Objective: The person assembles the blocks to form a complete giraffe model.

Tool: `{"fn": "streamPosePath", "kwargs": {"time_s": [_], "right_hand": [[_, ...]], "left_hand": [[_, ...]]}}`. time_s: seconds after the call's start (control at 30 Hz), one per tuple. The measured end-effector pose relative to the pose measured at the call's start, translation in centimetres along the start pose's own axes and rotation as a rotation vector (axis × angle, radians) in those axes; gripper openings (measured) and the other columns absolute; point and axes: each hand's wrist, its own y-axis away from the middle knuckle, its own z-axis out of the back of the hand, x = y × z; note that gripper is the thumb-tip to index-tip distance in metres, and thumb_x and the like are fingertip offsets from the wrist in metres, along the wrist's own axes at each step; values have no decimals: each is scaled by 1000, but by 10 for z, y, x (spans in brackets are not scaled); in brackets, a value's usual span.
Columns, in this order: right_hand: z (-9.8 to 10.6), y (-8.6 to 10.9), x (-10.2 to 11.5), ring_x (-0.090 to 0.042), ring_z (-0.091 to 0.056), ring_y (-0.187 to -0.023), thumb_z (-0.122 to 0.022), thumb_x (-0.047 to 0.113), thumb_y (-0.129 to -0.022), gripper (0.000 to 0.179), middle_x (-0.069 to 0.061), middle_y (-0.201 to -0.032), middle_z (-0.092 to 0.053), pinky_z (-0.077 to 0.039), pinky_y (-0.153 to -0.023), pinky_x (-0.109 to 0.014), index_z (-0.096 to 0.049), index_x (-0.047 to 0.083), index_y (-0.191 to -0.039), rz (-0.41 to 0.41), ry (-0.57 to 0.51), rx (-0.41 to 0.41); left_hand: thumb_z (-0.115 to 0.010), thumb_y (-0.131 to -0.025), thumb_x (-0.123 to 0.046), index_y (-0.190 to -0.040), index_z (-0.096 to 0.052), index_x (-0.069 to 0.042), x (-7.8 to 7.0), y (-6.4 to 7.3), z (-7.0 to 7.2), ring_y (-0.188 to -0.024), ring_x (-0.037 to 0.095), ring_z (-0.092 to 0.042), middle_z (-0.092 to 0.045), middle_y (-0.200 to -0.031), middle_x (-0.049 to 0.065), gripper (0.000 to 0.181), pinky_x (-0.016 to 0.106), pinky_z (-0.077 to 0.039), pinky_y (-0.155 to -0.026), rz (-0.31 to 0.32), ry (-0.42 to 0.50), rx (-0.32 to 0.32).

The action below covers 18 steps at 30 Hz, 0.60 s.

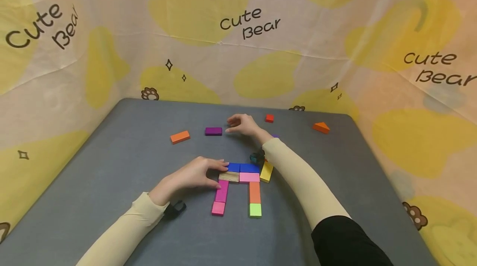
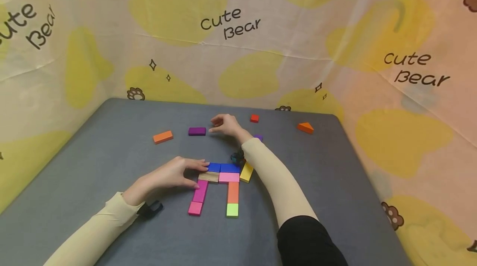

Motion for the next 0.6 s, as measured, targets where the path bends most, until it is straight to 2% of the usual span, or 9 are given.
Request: {"fn": "streamPosePath", "kwargs": {"time_s": [0.27,0.6], "right_hand": [[-11,-7,-1,-17,-63,-108,-76,28,-80,43,-4,-118,-67,-48,-95,-31,-66,12,-118,-17,-11,20],[-18,-14,5,-19,-59,-114,-76,33,-79,43,-2,-122,-65,-46,-99,-33,-67,16,-118,5,52,64]], "left_hand": [[-78,-76,-37,-125,-64,-18,0,-2,-1,-130,12,-48,-59,-132,-3,55,40,-42,-104,-9,-9,-4],[-79,-76,-38,-125,-64,-19,2,-2,-2,-130,11,-48,-59,-132,-4,54,40,-42,-104,-11,-27,-16]]}}
